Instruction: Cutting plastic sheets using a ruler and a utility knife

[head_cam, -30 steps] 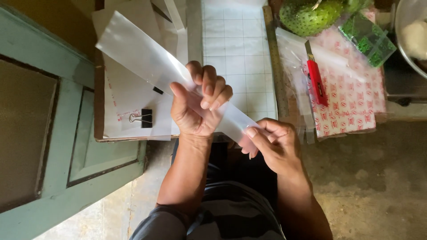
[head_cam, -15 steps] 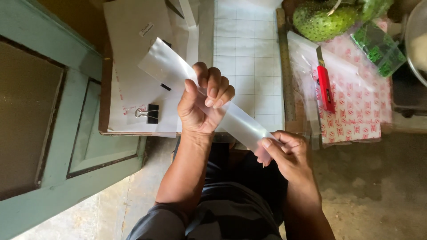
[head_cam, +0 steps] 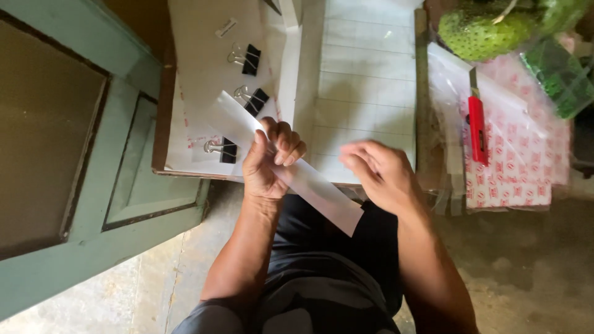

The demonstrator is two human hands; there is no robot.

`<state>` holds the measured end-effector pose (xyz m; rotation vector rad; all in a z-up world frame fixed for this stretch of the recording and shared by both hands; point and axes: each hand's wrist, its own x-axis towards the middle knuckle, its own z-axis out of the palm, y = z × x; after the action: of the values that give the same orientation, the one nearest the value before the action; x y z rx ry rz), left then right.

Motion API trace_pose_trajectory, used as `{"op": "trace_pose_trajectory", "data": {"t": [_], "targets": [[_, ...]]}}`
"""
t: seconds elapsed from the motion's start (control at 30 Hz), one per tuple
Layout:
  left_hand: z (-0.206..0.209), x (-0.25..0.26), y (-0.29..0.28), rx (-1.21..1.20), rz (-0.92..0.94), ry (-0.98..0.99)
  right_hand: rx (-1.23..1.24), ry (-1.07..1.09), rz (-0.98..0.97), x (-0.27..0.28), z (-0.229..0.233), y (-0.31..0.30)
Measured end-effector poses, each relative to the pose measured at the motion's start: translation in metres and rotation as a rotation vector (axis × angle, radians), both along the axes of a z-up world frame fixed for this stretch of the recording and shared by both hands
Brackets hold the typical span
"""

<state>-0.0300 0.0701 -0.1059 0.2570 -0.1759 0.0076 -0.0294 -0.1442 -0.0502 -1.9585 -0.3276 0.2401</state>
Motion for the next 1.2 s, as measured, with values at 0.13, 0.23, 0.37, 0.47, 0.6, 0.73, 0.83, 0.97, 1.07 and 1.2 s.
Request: {"op": "trace_pose_trajectory", "data": {"t": [0.13, 0.23, 0.37, 0.47, 0.6, 0.73, 0.83, 0.97, 1.07, 1.2], "targets": [[-0.013, -0.010, -0.001, 0.008, 0.025, 0.050, -0.139, -0.165, 0.115, 0.046, -0.001, 0.043], [-0.013, -0.013, -0.002, 0.008, 0.026, 0.085, -0.314, -0.441, 0.222, 0.082, -0.016, 0.076], [-0.005, -0.016, -0.003, -0.069, -0.012, 0.070, -0.299, -0.613, 0.361, 0.115, -0.022, 0.122], [0.004, -0.017, -0.001, -0.125, -0.056, 0.033, -0.308, -0.630, 0.406, 0.133, -0.038, 0.148], [0.018, -0.016, 0.001, -0.087, -0.087, -0.018, -0.262, -0.599, 0.448, 0.143, -0.051, 0.166], [0.021, -0.016, 0.000, -0.156, -0.118, -0.043, -0.264, -0.471, 0.399, 0.141, -0.048, 0.172], [0.022, -0.017, -0.002, -0.122, -0.125, -0.062, -0.276, -0.301, 0.351, 0.136, -0.036, 0.164], [0.030, -0.016, -0.006, -0.048, -0.206, -0.122, 0.019, -0.457, 0.356, 0.136, -0.028, 0.134], [0.037, -0.017, -0.013, 0.009, -0.233, -0.118, 0.165, -0.102, 0.202, 0.131, 0.001, 0.114], [0.043, -0.017, -0.024, 0.062, -0.289, -0.119, 0.432, 0.375, -0.034, 0.129, 0.033, 0.086]]}}
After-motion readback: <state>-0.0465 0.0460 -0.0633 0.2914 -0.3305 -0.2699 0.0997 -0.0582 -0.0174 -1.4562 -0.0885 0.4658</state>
